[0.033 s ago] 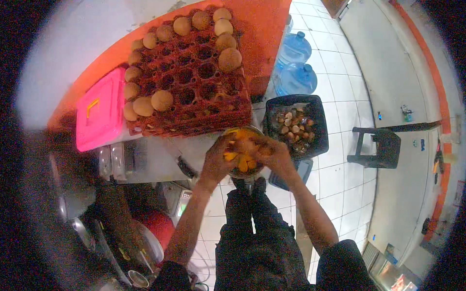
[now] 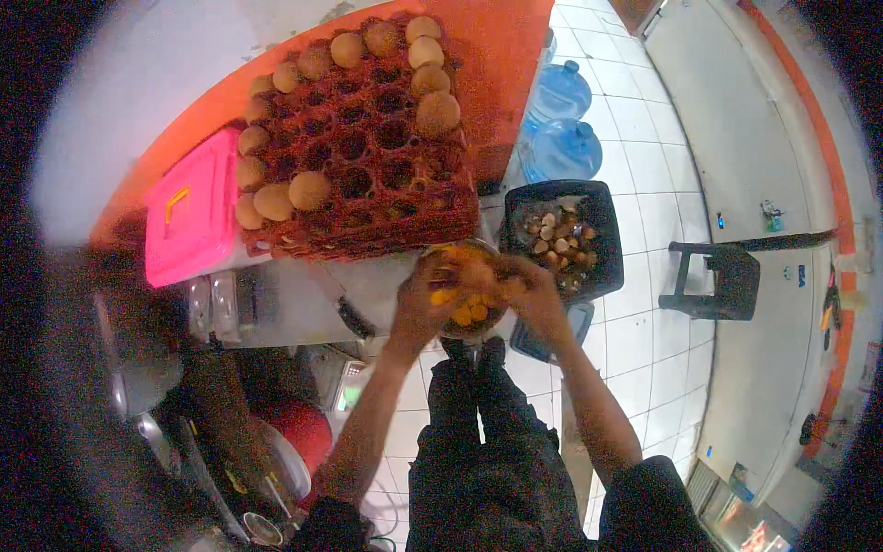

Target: Cracking several eggs from a crate into a metal bowl in a kitchen.

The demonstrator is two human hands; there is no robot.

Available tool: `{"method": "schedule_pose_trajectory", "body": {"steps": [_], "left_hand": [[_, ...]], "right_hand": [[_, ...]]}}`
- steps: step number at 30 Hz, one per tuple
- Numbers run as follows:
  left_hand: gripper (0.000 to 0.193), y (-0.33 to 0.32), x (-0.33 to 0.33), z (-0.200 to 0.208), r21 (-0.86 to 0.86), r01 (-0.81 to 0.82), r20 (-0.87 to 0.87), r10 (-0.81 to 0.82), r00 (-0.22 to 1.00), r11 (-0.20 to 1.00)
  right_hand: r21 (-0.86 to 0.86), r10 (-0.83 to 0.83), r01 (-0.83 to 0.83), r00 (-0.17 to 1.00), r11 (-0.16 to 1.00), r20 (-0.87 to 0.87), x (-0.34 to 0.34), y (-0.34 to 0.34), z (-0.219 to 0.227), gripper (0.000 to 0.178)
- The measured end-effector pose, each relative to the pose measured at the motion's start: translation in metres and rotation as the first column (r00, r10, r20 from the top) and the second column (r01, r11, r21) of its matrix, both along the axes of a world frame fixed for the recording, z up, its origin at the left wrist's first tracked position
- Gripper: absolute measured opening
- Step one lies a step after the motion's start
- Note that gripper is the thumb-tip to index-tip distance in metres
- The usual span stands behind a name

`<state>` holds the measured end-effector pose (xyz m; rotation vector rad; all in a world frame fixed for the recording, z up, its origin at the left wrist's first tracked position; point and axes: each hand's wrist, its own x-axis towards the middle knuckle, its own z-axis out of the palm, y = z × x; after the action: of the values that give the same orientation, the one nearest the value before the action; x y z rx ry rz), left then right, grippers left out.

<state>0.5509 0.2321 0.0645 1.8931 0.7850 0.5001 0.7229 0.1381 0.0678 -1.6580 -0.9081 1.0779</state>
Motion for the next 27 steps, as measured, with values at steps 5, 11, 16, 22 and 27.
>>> {"method": "schedule_pose_trajectory", "body": {"steps": [5,11,16,22,27], "left_hand": [[0.042,-0.025,0.068,-0.017,0.084,-0.012,0.088,0.004,0.996,0.996],[0.047,-0.058,0.107,-0.034,-0.698,0.141,0.358,0.172,0.918,0.702],[0.046,-0.055,0.088,-0.035,-0.899,0.353,0.437,0.562,0.702,0.259],[0.038,-0.041,0.018,-0.039,-0.93,0.171,0.354,0.66,0.663,0.326],[0.04,-0.034,-0.005,-0.026,-0.929,0.029,0.308,0.731,0.608,0.368]], "right_hand": [[0.042,-0.32,0.32,0.918,0.947,0.233,0.063,-0.028,0.003,0.032],[-0.06,-0.23,0.245,0.954,0.968,0.192,0.077,-0.038,0.024,0.043],[0.075,-0.088,0.056,0.834,0.996,0.544,0.027,0.01,0.086,0.029],[0.344,-0.112,-0.268,0.62,0.9,0.776,0.033,0.106,0.149,0.046],[0.244,0.022,-0.422,0.533,0.873,0.846,0.044,0.157,0.144,0.042]]}}
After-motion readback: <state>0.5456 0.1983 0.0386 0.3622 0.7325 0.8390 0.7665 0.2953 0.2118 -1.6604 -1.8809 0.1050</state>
